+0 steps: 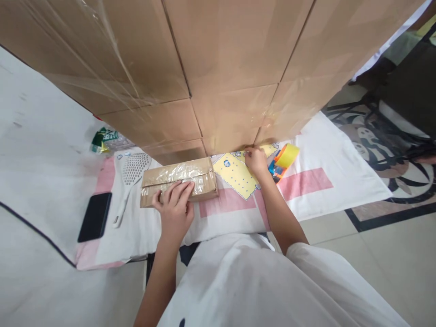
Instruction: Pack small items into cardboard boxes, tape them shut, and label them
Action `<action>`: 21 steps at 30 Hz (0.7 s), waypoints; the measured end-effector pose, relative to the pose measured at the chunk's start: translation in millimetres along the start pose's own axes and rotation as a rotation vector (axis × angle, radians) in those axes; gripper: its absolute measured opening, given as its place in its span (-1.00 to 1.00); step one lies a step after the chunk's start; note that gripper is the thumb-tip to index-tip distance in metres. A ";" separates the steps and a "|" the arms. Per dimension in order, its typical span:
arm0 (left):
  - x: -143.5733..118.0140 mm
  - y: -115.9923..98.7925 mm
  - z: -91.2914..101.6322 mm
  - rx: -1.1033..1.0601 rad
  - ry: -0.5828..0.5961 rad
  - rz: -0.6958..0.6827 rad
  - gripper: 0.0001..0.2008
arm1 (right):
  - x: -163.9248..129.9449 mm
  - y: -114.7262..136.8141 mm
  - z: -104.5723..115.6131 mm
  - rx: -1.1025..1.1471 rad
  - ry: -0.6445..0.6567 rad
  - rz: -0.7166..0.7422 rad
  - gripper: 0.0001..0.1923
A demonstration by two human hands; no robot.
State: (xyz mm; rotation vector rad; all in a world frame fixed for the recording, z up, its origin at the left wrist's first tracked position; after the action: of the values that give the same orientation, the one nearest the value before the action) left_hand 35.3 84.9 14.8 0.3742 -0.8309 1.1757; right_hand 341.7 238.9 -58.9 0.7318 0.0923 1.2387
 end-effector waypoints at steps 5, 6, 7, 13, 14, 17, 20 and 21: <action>0.1 -1.2 -5.8 -0.005 -0.048 0.068 -0.56 | -2.1 3.6 -19.1 -0.066 -0.029 -0.003 -0.62; -1.0 -1.4 -6.8 -0.006 -0.056 0.079 -0.57 | -3.8 6.9 -23.1 -0.075 -0.045 -0.003 -0.61; -2.3 -1.6 -7.9 -0.006 -0.061 0.091 -0.57 | -5.4 10.4 -26.6 -0.080 -0.057 0.001 -0.63; -7.6 -4.4 -11.2 0.007 -0.084 0.130 -0.55 | -10.5 20.6 -29.5 0.133 -0.067 -0.004 -0.90; -7.9 -5.2 -11.0 0.011 -0.095 0.123 -0.56 | -10.1 20.4 -28.1 0.238 -0.055 -0.033 -0.93; -8.6 -7.0 -10.8 0.018 -0.133 0.093 -0.57 | -8.7 21.6 -25.5 0.507 0.016 -0.120 -0.93; -7.6 -5.1 -12.5 0.018 -0.149 0.092 -0.57 | -10.2 30.0 -24.3 0.660 0.123 -0.152 -0.85; -6.5 -3.4 -13.5 0.015 -0.150 0.097 -0.58 | -11.7 34.1 -23.6 0.718 0.165 -0.161 -0.83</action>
State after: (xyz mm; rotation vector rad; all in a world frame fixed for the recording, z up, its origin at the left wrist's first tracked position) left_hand 42.5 88.2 1.6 0.4429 -0.9800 1.2556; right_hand 299.0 243.9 -62.1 1.2081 0.7466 1.1034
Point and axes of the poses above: each hand's wrist, its own x-axis towards the middle knuckle, its own z-axis out of the back of the hand, y = z × x, the point moved 3 cm from there along x, towards the middle knuckle, and after that the axes turned 15 degrees about -y, right-handed, at the moved point
